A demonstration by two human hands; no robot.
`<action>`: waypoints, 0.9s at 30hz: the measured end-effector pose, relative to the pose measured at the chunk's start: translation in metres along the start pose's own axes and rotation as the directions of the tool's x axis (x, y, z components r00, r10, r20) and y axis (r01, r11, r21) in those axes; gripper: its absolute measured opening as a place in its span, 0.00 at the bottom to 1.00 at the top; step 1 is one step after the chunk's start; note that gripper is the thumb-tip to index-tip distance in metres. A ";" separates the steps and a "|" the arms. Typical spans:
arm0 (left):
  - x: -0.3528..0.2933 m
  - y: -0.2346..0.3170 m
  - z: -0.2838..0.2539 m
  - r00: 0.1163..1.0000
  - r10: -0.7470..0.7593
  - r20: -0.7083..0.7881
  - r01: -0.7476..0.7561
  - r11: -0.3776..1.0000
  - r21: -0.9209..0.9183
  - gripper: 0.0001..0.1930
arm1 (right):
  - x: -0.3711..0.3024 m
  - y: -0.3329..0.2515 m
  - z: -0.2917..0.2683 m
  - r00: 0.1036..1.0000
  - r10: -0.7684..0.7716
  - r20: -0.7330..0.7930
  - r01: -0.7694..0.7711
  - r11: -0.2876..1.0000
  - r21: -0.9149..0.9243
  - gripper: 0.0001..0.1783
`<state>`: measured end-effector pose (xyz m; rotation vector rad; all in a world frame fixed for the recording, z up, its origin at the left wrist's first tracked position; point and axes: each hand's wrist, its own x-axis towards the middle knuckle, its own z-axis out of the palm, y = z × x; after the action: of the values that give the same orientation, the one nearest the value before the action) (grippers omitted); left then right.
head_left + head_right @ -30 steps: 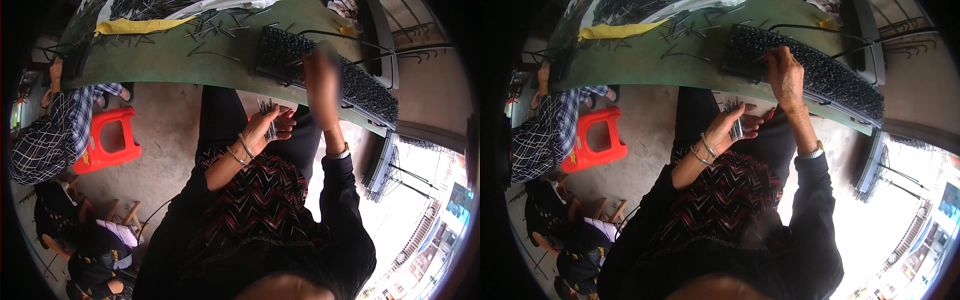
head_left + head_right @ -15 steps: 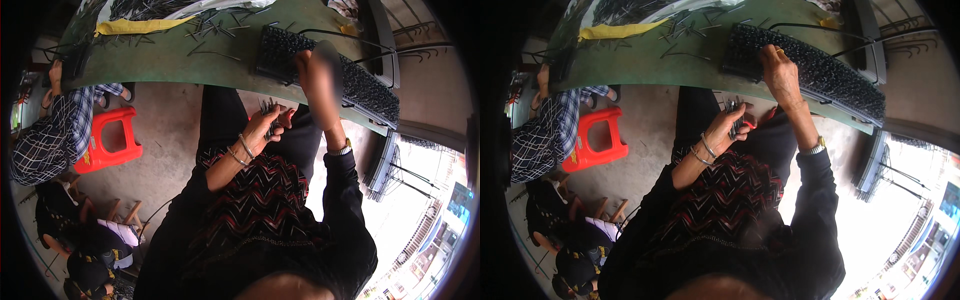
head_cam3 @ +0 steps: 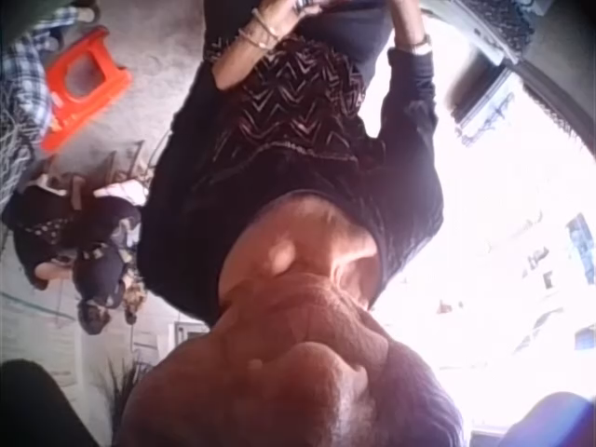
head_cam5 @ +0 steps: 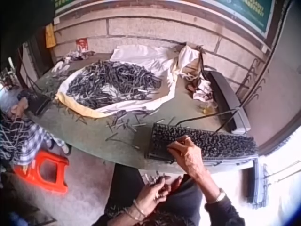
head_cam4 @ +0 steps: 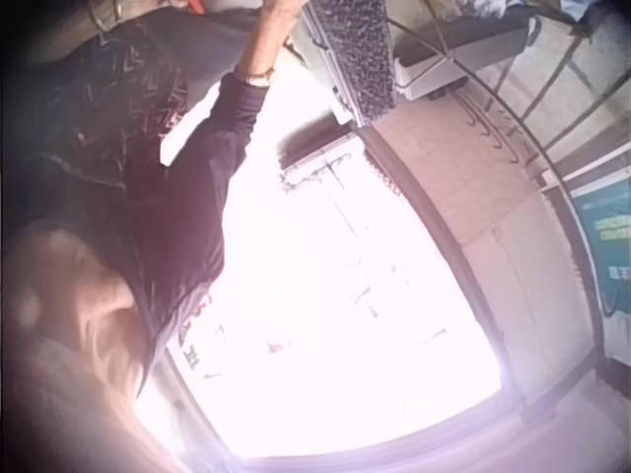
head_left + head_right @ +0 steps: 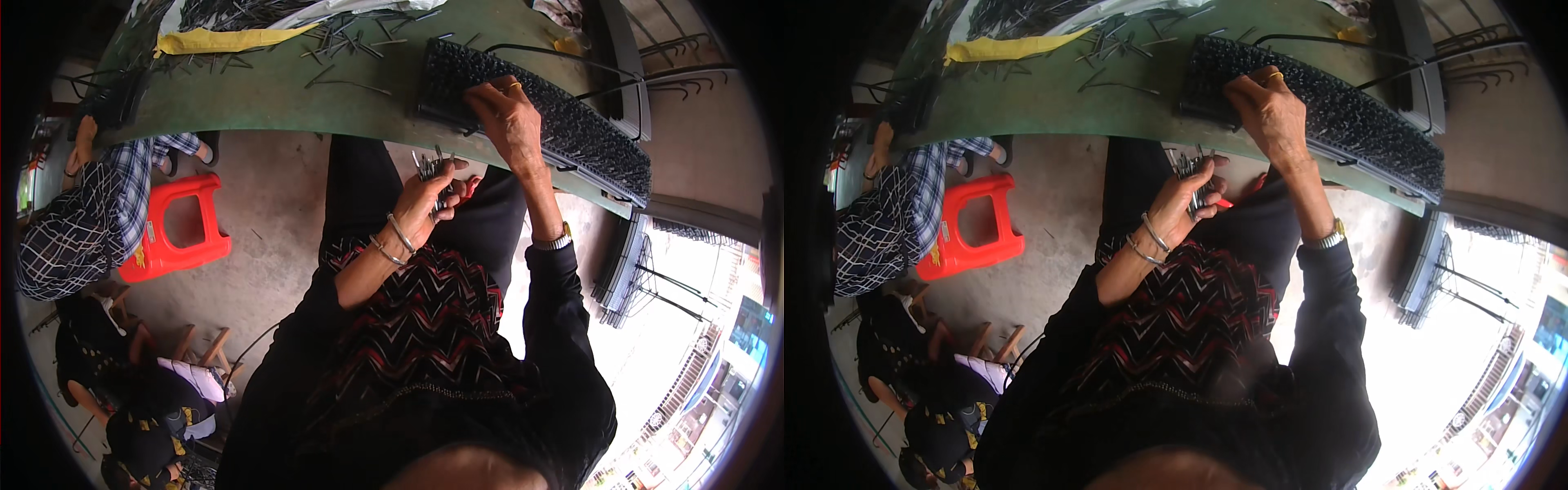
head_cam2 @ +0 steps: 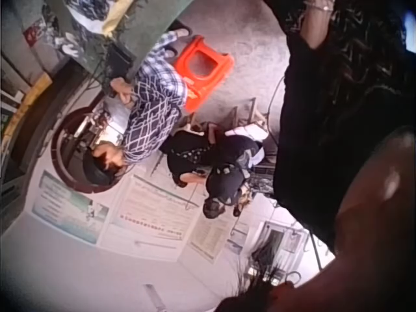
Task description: Manually inserting small metal rods into a brush template base.
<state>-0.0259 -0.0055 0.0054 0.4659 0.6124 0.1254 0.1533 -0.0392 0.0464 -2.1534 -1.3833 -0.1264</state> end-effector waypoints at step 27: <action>-0.005 0.004 0.001 0.999 0.045 -0.026 -0.045 0.999 -0.006 0.12 | -0.005 0.004 0.012 0.966 0.068 -0.248 -0.053 0.996 0.065 0.03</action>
<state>-0.0294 -0.0036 0.0105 0.4729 0.6267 0.1763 0.1515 -0.0380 0.0329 -2.0495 -1.1622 -0.3195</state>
